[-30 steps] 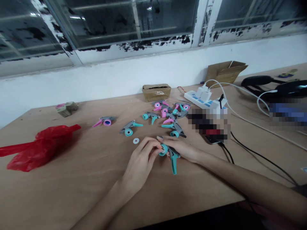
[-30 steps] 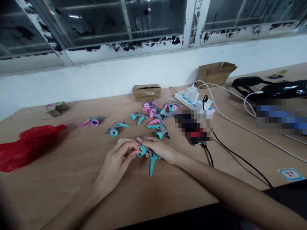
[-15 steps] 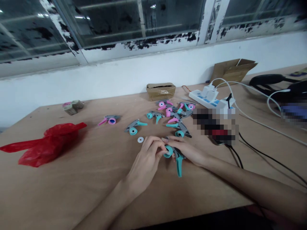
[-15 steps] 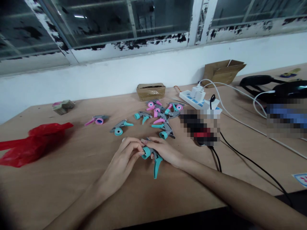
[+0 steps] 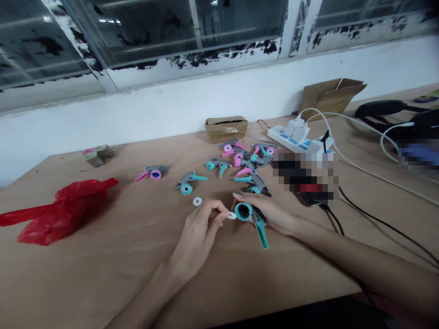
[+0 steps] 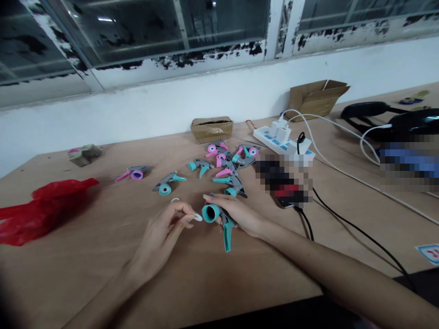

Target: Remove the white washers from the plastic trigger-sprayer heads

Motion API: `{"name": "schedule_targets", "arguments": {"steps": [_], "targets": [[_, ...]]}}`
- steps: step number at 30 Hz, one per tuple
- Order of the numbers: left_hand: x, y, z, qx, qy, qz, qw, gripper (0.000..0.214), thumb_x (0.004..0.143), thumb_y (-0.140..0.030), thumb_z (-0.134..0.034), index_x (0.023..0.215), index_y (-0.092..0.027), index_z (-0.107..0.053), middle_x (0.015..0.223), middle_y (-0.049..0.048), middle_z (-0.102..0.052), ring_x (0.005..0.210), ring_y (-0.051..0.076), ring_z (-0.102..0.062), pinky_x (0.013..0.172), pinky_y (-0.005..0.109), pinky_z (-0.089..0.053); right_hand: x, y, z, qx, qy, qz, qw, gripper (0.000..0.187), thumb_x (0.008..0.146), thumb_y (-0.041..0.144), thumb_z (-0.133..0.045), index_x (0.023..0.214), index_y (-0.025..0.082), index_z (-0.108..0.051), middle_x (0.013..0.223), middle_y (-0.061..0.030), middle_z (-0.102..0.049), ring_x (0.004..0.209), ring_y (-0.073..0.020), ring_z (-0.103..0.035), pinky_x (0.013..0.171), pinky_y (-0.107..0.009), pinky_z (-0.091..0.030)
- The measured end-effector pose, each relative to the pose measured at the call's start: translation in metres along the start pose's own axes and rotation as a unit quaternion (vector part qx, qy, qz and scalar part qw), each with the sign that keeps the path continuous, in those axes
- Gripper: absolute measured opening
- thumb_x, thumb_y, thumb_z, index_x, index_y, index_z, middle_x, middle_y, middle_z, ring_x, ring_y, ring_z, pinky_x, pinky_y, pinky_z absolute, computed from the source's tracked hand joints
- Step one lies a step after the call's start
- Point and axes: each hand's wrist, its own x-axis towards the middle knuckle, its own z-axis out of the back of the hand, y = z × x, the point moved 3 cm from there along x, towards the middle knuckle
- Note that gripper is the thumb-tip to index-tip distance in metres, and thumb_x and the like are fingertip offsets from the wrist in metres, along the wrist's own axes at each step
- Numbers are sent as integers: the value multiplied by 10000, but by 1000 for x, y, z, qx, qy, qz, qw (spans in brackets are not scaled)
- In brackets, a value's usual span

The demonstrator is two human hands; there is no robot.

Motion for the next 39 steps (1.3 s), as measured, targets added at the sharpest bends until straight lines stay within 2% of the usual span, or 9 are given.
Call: {"name": "schedule_targets", "arguments": {"steps": [5, 8, 12, 16, 19, 21, 27, 32, 39], "targets": [[3, 14, 0, -1, -27, 33, 999, 106, 903, -284, -460, 962, -222, -522, 867, -6, -638, 714, 125, -621, 643, 254, -510, -1, 4, 1, -23, 17, 4, 1000, 387, 803, 557, -522, 770, 177, -592, 549, 41, -506, 432, -81, -450, 421, -206, -435], [7, 21, 1, 82, -14, 27, 996, 113, 897, -266, -467, 910, -225, -572, 839, -12, -648, 757, 145, -615, 685, 280, -493, -7, 11, 0, -169, -6, 81, 982, 332, 827, 514, -515, 815, 192, -593, 678, 17, -568, 568, -106, -529, 528, -223, -444], [9, 28, 1, 179, -10, 27, 984, 145, 883, -227, -489, 840, -213, -626, 870, 10, -613, 821, 165, -594, 745, 309, -473, -16, 15, -7, -405, -45, 197, 892, 294, 834, 463, -547, 971, 203, -562, 840, -20, -626, 781, -170, -587, 694, -279, -440], [12, 38, 6, 206, -51, 33, 977, 180, 897, -263, -472, 869, -208, -641, 914, 31, -583, 873, 175, -581, 775, 314, -473, -17, 11, -12, -525, -86, 253, 808, 285, 877, 391, -499, 1072, 184, -518, 893, -64, -636, 805, -217, -602, 700, -340, -454], [17, 50, 24, 214, -106, 47, 970, 204, 911, -278, -437, 922, -202, -627, 957, 45, -598, 870, 173, -590, 781, 307, -477, -19, 15, -15, -579, -113, 326, 739, 195, 890, 276, -475, 1041, 174, -544, 1014, -103, -615, 953, -252, -570, 798, -392, -450], [22, 64, 44, 227, -151, 83, 958, 212, 912, -278, -425, 979, -212, -615, 982, 52, -615, 869, 177, -602, 779, 306, -482, -19, 22, -17, -597, -111, 351, 713, 166, 888, 239, -475, 1008, 179, -573, 1009, -102, -612, 981, -258, -554, 831, -410, -441], [34, 112, 103, 274, -211, 174, 922, 248, 850, -183, -492, 1092, -177, -547, 1068, 95, -594, 892, 198, -606, 840, 332, -468, -11, 36, -39, -628, -7, 351, 695, 213, 893, 297, -506, 1040, 191, -619, 995, -78, -638, 950, -231, -579, 884, -425, -414], [49, 140, 110, 312, -233, 215, 896, 419, 791, -321, -603, 1165, -177, -480, 1152, 157, -511, 1045, 291, -543, 836, 394, -464, 8, 21, -62, -689, -12, 324, 648, 319, 805, 362, -634, 1050, 159, -660, 1025, -129, -613, 1011, -290, -543, 847, -431, -419], [65, 157, 111, 314, -265, 223, 884, 275, 798, -262, -553, 1045, -144, -536, 1080, 152, -552, 1036, 291, -559, 872, 393, -444, 23, 11, -55, -626, -4, 273, 731, 107, 793, 202, -656, 885, 186, -709, 934, -82, -601, 856, -202, -595, 762, -318, -449]]}}
